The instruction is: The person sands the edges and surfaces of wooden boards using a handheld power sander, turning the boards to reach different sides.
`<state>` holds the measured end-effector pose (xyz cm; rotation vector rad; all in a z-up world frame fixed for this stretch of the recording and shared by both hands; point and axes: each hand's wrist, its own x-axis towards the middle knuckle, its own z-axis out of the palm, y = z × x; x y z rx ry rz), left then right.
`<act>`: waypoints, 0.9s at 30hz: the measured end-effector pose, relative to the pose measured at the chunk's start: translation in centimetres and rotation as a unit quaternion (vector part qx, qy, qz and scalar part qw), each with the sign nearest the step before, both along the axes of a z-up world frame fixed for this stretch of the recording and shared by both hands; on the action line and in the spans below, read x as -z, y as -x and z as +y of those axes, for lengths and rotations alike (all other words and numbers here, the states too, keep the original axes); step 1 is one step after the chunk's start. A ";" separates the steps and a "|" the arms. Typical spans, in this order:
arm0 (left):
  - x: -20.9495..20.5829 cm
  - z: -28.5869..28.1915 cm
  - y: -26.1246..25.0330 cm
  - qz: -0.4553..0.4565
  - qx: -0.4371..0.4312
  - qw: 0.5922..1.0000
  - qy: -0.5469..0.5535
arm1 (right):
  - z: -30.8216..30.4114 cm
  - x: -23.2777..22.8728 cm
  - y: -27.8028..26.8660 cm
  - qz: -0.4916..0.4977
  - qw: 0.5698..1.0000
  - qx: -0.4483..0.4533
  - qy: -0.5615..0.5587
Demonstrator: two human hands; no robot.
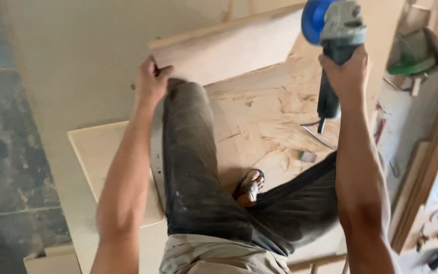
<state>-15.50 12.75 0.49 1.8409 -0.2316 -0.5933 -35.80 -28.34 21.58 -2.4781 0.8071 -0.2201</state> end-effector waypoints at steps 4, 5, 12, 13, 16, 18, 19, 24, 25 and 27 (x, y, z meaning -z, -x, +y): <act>0.5 0.1 0.1 0.012 -0.013 1.000 -0.001 | 8.9 0.7 -2.1 0.026 0.998 -0.039 0.031; 0.6 0.1 0.2 0.005 -0.011 1.000 0.010 | 11.2 0.8 -2.7 0.033 0.997 -0.055 0.054; 0.7 -0.2 0.5 -0.057 -0.034 0.997 0.044 | 23.0 0.5 -8.7 0.207 0.973 -0.084 -0.057; 1.1 -0.1 0.5 -0.102 -0.031 0.993 0.045 | 23.9 0.4 -9.3 0.197 0.974 -0.103 -0.045; 2.8 -0.1 0.7 -0.116 -0.030 0.993 0.014 | 25.6 0.2 -10.6 0.173 0.974 -0.146 -0.022; 4.3 -0.2 1.0 -0.130 -0.032 0.991 -0.010 | 26.1 0.2 -11.1 0.164 0.974 -0.156 -0.026; 4.9 -0.2 1.1 -0.161 -0.032 0.986 -0.018 | 26.4 0.2 -11.2 0.166 0.973 -0.160 -0.016; 3.8 -0.4 1.1 -0.107 -0.035 0.994 -0.012 | 25.5 0.3 -10.5 0.155 0.974 -0.167 0.017; 2.9 -0.2 1.0 -0.085 -0.032 0.996 0.012 | 24.8 0.5 -10.2 0.173 0.974 -0.147 -0.005; 1.3 -0.1 0.7 -0.054 -0.026 0.998 0.025 | 22.2 0.8 -9.5 0.207 0.971 -0.106 -0.049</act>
